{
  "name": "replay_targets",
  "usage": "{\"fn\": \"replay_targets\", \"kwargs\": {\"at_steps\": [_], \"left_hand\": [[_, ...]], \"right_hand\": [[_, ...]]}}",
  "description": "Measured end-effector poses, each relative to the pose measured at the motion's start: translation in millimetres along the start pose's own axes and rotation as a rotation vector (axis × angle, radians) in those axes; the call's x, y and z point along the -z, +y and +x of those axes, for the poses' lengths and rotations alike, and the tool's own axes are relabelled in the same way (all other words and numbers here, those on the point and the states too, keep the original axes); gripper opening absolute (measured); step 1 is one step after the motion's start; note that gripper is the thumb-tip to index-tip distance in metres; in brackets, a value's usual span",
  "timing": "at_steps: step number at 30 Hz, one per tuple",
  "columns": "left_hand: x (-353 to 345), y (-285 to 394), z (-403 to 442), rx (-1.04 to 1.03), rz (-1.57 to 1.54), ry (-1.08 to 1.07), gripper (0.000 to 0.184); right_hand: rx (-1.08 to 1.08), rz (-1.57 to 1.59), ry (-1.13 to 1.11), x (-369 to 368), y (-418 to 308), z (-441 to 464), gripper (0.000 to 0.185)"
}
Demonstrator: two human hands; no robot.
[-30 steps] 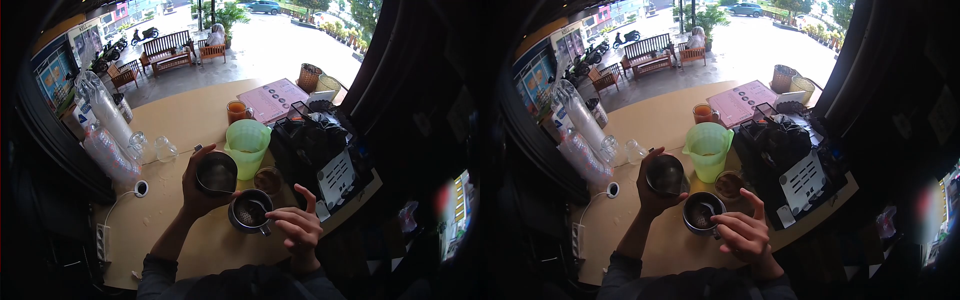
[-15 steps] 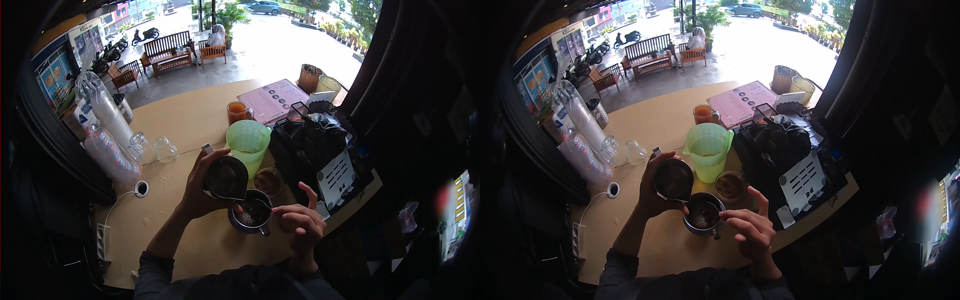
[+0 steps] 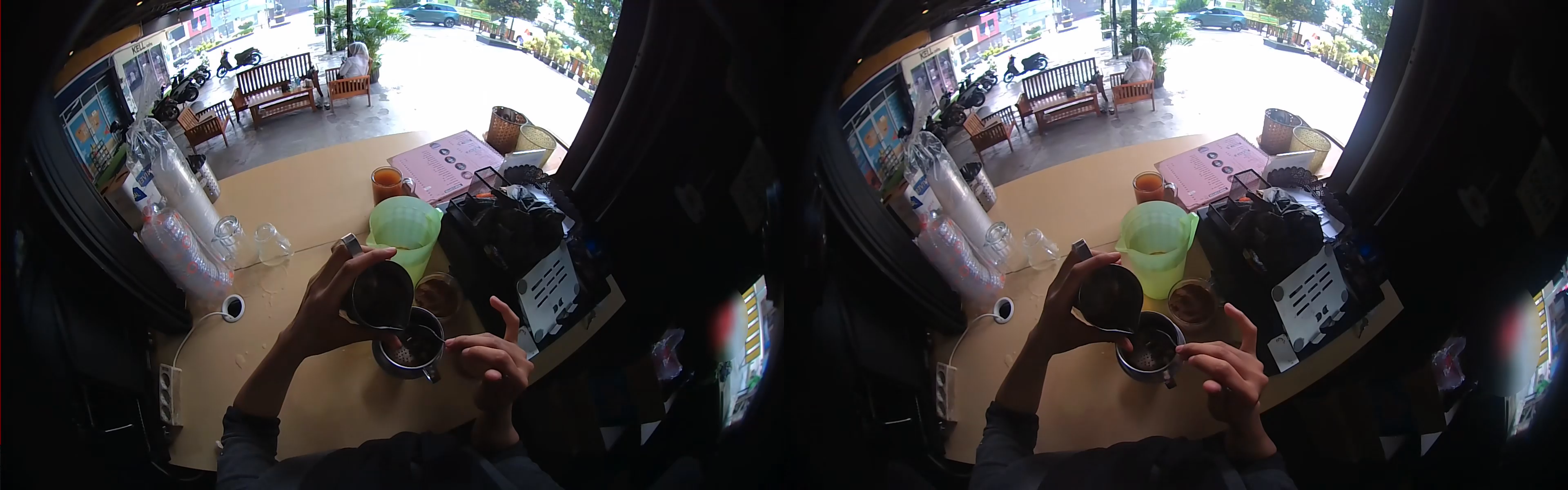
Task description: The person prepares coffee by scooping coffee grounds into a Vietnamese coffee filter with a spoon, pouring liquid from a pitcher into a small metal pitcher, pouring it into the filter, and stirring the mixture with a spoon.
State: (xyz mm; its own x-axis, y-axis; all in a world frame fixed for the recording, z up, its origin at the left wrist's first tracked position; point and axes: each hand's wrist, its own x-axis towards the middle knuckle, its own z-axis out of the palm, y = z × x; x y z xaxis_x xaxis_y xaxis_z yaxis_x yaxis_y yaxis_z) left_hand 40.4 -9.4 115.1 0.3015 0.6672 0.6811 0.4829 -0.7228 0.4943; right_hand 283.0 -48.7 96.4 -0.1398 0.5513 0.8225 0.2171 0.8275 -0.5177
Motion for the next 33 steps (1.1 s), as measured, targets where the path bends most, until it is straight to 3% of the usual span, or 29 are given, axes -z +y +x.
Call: {"fn": "replay_targets", "kwargs": {"at_steps": [10,12,26,33], "left_hand": [[5.2,6.8,5.9,-0.009,0.029,-0.041,0.101],[6.3,9.9,8.9,-0.047,0.037,-0.041,0.094],[1.1,10.7,16.5,-0.030,0.056,-0.052,0.096],[-1.9,6.1,14.4,0.000,0.019,-0.026,0.102]], "right_hand": [[-0.009,-0.007,0.008,2.7,-6.0,1.0,0.053],[0.026,-0.019,-0.011,4.9,-10.4,0.4,0.052],[0.048,-0.059,-0.052,4.4,-13.6,6.4,0.051],[0.133,-0.143,-0.229,9.1,-16.3,8.6,0.039]]}}
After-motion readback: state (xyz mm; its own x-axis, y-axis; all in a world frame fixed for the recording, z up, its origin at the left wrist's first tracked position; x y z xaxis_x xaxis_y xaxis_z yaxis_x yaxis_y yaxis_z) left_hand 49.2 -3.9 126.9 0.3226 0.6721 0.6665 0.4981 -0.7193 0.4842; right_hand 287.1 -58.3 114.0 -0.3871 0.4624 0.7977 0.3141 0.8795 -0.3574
